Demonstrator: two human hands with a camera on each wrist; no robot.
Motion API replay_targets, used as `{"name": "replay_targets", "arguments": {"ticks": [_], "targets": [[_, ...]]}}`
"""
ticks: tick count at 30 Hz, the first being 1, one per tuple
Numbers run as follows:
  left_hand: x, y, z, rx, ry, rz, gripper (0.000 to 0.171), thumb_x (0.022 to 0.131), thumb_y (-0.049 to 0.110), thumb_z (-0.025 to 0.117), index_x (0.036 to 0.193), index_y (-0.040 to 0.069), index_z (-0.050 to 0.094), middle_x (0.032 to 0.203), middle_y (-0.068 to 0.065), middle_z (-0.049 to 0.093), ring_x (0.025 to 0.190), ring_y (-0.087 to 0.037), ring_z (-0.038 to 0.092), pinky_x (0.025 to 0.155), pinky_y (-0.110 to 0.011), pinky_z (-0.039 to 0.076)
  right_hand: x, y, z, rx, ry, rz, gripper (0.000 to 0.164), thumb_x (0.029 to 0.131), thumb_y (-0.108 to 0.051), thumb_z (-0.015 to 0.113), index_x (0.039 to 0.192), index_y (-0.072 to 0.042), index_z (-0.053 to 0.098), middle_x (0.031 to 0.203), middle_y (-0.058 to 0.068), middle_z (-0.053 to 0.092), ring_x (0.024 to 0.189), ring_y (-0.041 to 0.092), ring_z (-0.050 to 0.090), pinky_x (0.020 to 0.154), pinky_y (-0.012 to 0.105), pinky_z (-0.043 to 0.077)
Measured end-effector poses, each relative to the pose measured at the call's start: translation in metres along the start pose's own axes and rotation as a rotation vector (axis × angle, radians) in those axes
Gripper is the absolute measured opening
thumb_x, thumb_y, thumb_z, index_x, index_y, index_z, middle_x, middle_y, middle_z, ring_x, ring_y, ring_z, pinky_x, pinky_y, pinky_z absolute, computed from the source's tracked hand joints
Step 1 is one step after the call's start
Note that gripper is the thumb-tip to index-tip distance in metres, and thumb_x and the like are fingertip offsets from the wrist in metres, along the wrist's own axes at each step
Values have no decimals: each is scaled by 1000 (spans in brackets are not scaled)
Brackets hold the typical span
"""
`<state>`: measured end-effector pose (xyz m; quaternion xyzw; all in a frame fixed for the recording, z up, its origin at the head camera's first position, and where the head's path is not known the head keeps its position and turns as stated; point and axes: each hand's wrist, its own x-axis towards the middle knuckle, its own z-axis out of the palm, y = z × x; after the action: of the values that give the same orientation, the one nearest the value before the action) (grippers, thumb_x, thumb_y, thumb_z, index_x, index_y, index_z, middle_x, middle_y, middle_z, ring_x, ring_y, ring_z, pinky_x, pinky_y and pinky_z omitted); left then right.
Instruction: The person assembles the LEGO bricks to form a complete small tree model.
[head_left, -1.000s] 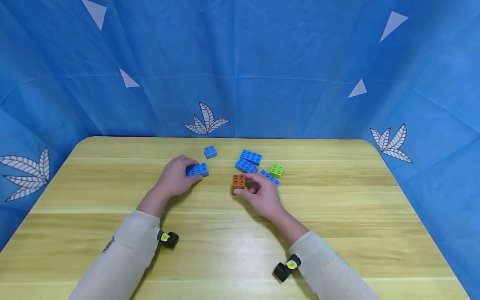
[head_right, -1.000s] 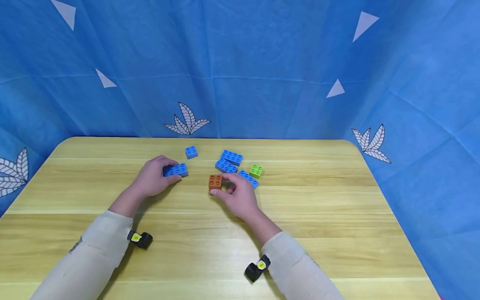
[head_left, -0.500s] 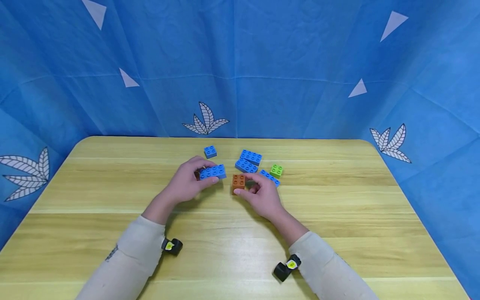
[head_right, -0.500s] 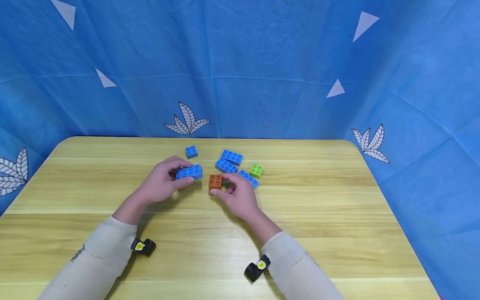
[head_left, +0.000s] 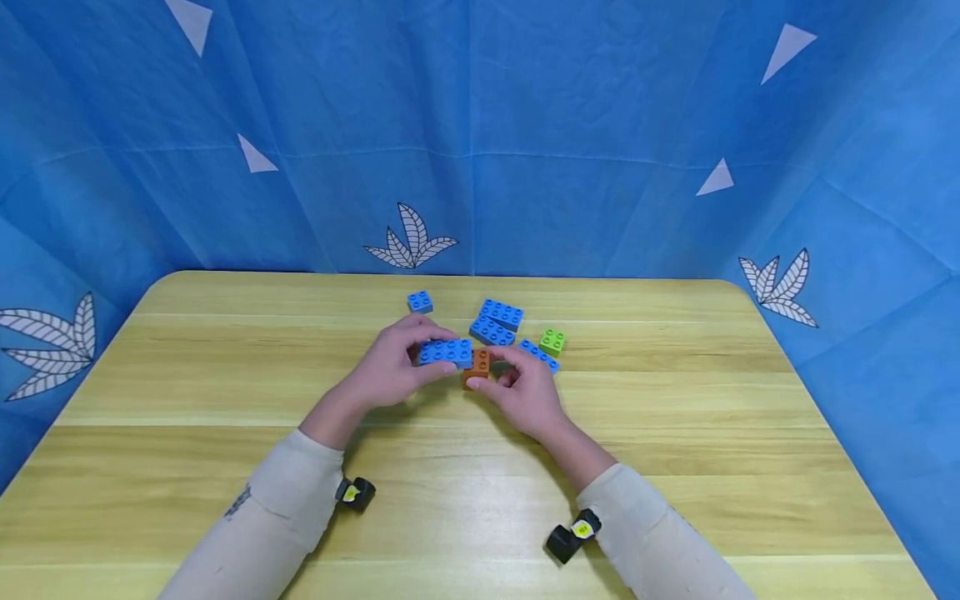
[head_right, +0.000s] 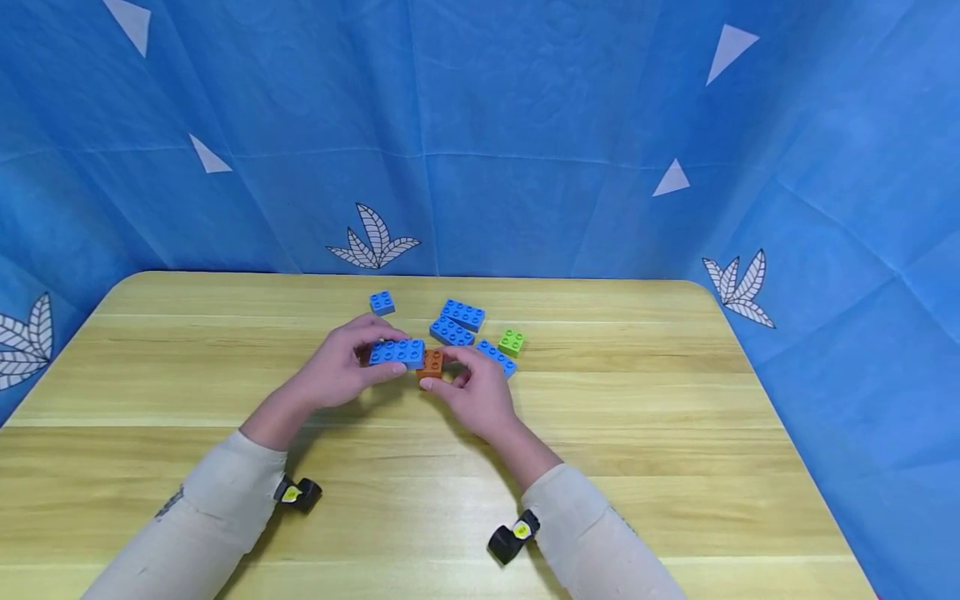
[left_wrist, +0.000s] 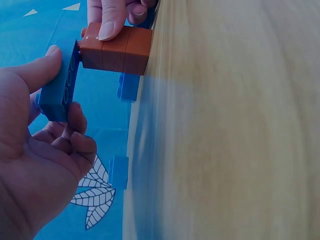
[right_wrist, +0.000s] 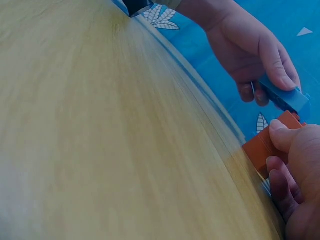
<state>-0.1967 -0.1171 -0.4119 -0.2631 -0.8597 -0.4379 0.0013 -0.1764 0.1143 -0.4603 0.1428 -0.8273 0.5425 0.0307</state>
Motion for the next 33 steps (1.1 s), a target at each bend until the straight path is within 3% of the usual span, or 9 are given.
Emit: {"name": "replay_targets", "arguments": {"ticks": [9, 17, 23, 28, 33], "targets": [[6, 4, 1, 59, -36, 19, 35, 89, 25, 79, 120, 10, 72, 105, 0, 58, 87, -20, 52, 72, -37, 46, 0, -2, 1, -13, -8, 4, 37, 86, -20, 82, 121, -15, 71, 107, -2, 68, 66, 18, 56, 58, 29, 48], [10, 12, 2, 93, -56, -35, 35, 87, 20, 80, 119, 8, 73, 103, -1, 57, 92, -21, 53, 79, -38, 46, 0, -4, 1, -12, -2, 6, 37, 86, -20, 82, 121, -15, 71, 109, -1, 68, 66, 19, 57, 58, 30, 49], [15, 15, 2, 112, -86, -28, 36, 88, 19, 79, 120, 6, 71, 104, -2, 55, 94, -22, 52, 82, -39, 46, -2, -10, -9, -33, 3, 24, 44, 83, -19, 84, 124, -14, 69, 111, 2, 68, 63, 18, 56, 54, 28, 47], [13, 16, -1, 113, -91, -52, 35, 89, 19, 77, 121, 7, 70, 109, -3, 56, 96, -23, 51, 83, -39, 45, -11, -20, -27, -92, 104, -15, 39, 82, -13, 85, 118, -8, 71, 107, 8, 71, 58, 17, 56, 51, 29, 48], [11, 14, 0, 89, -101, -66, 35, 89, 20, 77, 122, 8, 70, 110, -3, 56, 97, -23, 51, 82, -38, 45, -22, -13, -46, -255, 241, -9, 31, 81, -15, 86, 108, -6, 74, 98, 7, 68, 62, 15, 58, 56, 30, 49]]}}
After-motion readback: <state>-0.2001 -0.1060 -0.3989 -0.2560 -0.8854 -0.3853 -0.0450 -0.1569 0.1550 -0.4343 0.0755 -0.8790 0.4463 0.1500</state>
